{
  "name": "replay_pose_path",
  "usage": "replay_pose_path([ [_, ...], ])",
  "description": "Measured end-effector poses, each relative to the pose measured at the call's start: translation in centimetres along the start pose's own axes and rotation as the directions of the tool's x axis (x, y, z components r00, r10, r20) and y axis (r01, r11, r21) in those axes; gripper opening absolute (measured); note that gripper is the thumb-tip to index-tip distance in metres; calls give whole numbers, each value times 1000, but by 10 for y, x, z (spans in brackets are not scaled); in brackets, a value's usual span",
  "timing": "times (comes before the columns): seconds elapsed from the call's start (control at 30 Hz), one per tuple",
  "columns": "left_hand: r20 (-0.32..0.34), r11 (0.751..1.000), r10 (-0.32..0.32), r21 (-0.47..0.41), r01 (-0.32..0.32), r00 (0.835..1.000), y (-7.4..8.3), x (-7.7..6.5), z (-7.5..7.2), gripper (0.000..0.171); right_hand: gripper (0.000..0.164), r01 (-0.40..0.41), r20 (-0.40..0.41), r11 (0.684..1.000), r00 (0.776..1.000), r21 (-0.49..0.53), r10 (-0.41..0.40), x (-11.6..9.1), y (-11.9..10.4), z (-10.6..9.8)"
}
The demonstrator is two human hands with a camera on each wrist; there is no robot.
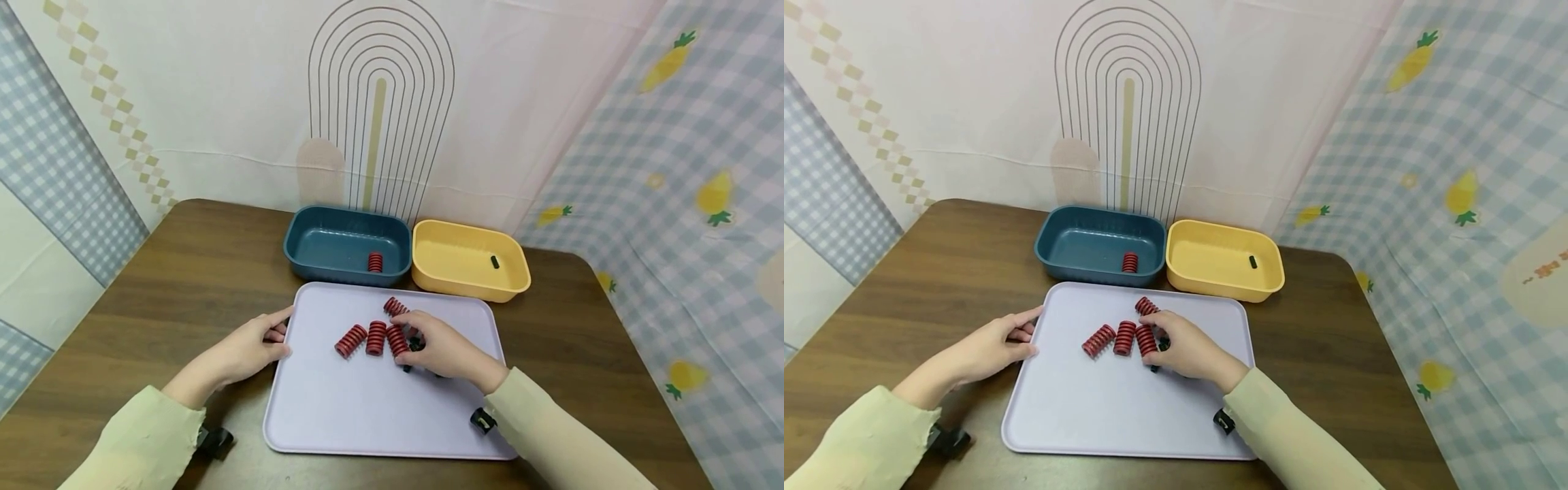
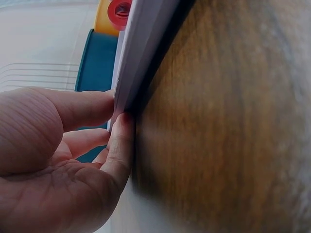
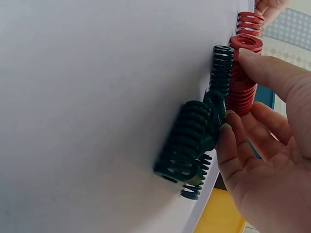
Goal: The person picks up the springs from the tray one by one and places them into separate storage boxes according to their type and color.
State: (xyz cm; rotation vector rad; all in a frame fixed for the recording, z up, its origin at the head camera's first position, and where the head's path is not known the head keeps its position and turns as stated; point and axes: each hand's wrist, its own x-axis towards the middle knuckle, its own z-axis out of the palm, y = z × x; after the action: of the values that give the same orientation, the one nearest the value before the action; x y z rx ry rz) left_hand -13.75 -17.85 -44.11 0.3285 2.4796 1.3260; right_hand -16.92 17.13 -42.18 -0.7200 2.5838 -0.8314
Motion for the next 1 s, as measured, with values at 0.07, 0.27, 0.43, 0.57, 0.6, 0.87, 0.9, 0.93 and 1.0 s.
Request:
replay_pose_path([
  [0.07,1,1000,-2,0,2,1000,0,0,0,69,62,2,-2,1000,1000,-2,-2,0,0,1],
  [0.27,1,1000,-3,-1,3,1000,2,0,0,69,63,22,-4,999,1000,-30,-23,1,1,1],
  [0.43,3,1000,-7,-1,7,1000,2,-1,0,68,60,34,7,998,999,-44,-34,2,-1,2],
  [0.57,1,1000,-8,0,8,1000,2,-1,0,69,55,34,-8,999,999,-37,-35,2,-1,3],
  [0.6,-1,1000,-8,1,8,1000,2,-1,0,69,55,36,-13,999,999,-36,-36,2,-1,3],
  [0.87,0,1000,-12,-2,12,1000,1,0,1,69,54,17,-41,1000,999,-17,-18,1,0,1],
  [0.9,1,1000,-14,-3,14,1000,0,0,1,69,55,10,-44,1000,999,-16,-11,1,-1,0],
  [0.93,1,1000,-16,-5,16,1000,0,0,1,69,55,2,-48,1000,999,-13,-2,1,-1,-1],
  [1.0,-1,1000,-17,-5,17,1000,0,0,1,69,55,-6,-62,1000,998,-10,6,1,-1,-4],
])
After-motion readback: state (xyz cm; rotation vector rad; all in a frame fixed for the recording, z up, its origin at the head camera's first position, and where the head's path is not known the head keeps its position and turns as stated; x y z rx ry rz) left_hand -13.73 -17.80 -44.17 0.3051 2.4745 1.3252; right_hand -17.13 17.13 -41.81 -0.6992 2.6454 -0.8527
